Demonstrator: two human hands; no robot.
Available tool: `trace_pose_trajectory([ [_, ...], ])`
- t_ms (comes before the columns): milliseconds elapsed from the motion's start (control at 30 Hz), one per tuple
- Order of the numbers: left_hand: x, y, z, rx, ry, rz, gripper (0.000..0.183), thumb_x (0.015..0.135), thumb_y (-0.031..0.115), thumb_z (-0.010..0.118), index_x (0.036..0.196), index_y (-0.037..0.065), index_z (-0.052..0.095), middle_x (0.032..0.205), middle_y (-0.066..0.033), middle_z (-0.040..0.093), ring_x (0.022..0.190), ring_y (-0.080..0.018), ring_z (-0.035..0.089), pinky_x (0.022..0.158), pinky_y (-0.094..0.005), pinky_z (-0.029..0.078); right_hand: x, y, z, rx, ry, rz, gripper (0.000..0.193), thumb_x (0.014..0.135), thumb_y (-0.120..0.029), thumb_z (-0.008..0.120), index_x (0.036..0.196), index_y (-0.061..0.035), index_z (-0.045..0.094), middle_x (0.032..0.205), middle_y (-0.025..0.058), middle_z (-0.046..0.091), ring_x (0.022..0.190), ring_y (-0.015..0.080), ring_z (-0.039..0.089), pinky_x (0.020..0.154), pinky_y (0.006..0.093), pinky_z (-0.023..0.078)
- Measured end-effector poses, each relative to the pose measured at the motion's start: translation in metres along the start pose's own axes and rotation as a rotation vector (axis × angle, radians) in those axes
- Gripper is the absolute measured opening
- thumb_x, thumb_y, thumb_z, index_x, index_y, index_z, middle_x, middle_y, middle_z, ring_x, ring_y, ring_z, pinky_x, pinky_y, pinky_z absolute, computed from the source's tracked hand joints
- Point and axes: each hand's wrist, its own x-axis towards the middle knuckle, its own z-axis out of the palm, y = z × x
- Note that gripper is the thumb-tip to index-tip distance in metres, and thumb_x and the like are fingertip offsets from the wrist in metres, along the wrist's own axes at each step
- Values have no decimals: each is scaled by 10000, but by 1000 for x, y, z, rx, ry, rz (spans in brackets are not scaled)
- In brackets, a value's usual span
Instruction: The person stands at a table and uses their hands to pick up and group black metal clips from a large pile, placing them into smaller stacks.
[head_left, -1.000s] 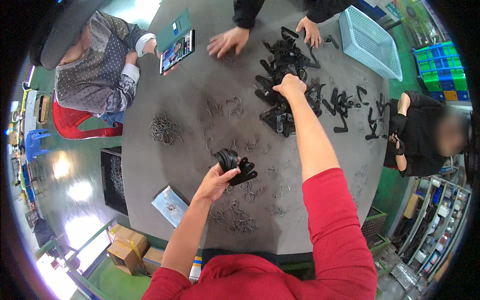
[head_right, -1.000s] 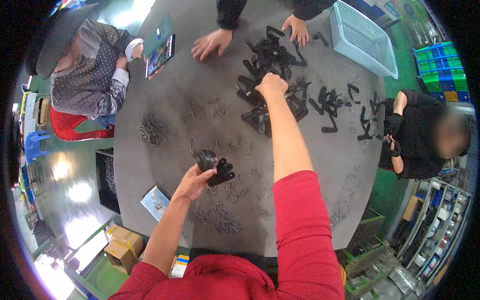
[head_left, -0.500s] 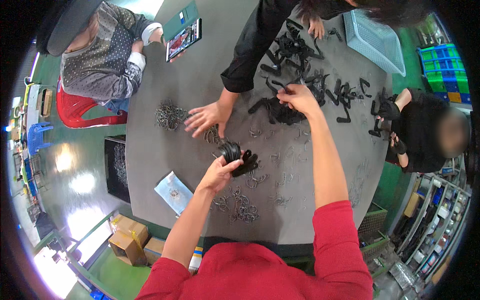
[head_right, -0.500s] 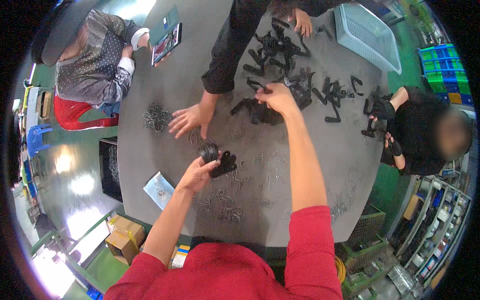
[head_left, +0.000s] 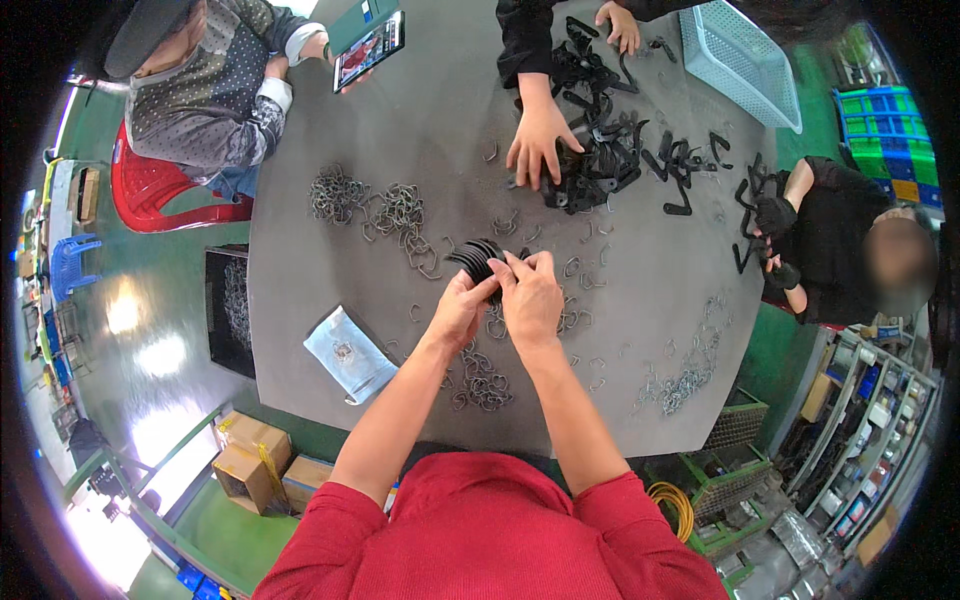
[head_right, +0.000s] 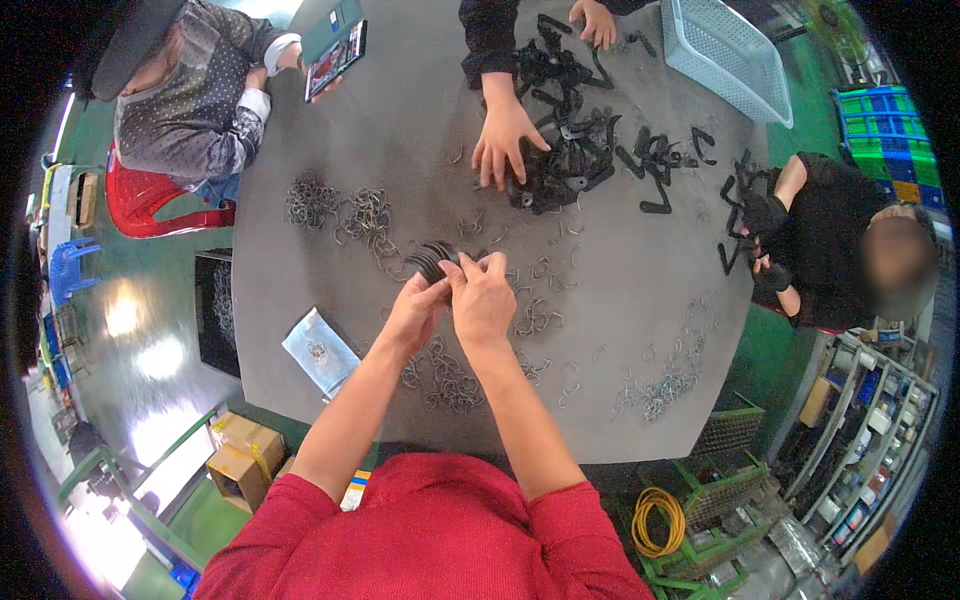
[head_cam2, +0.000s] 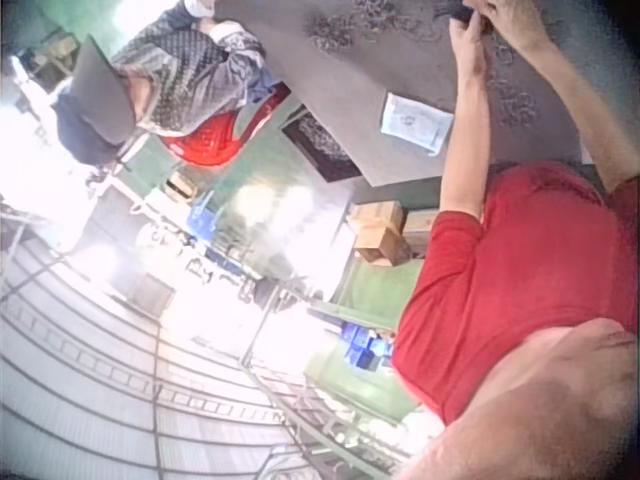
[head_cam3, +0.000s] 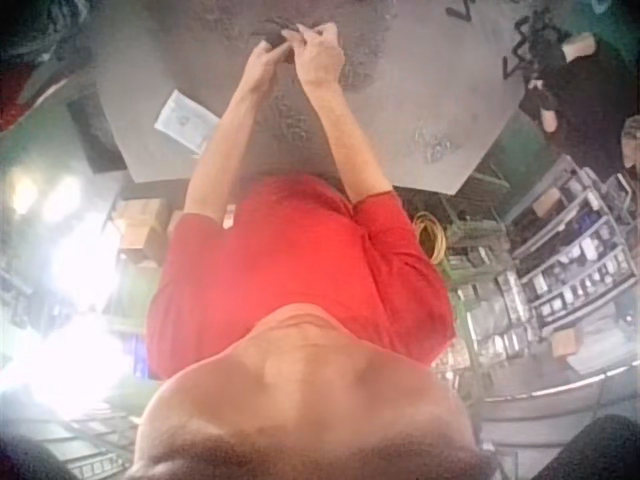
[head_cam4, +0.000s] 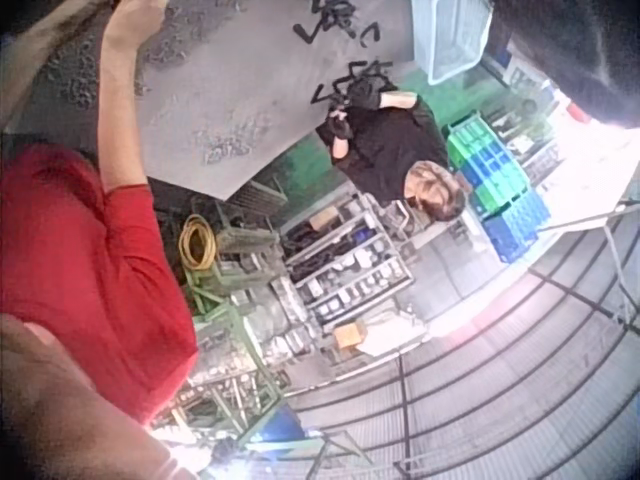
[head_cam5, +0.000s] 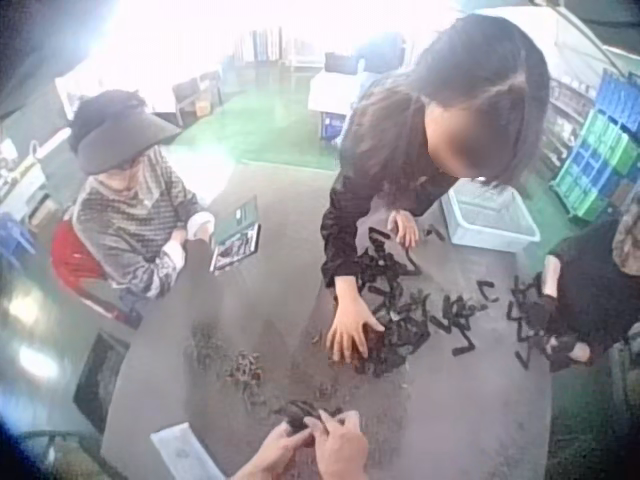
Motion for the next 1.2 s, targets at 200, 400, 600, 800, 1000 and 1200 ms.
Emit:
trace_pose_trajectory([
  [200,0,8,-13,141,45,62,277,751,59,632,995,31,504,921,-34,580,837,-118,553,770,-255,422,26,22,9,-48,-320,-122,311,848,-336,450,934,-89,619,861,124,535,789,318,557,683,397,441],
  [400,0,21,-36,80,121,-30,287,719,19,653,973,44,521,891,-21,585,815,-102,556,762,-236,422,137,77,-6,-153,90,-175,164,739,-153,592,897,-115,614,878,102,563,839,285,553,723,378,444],
  [600,2,31,-50,-28,138,-41,182,758,82,628,921,62,549,870,-21,601,822,-120,559,798,-264,416,179,81,1,-281,-44,110,200,713,-212,630,883,-110,610,942,93,561,891,278,559,726,382,452],
  [800,3,25,-49,22,109,-31,184,761,93,629,924,67,546,870,-24,597,830,-113,550,784,-257,410,159,97,26,-483,-138,-178,279,654,-237,646,841,-62,537,890,104,506,841,282,551,712,396,466],
  [1000,-6,24,-41,42,80,-14,177,778,111,612,935,66,543,874,-29,593,854,-111,543,810,-266,403,113,95,13,-441,26,-421,193,690,-135,584,852,-55,517,884,89,497,829,246,547,644,368,485],
  [1200,-16,17,-33,-46,33,-53,192,804,141,587,966,56,527,910,-40,588,862,-120,547,813,-274,411,80,123,3,493,169,284,145,781,-43,556,913,-22,500,729,67,567,650,167,578,546,265,476],
])
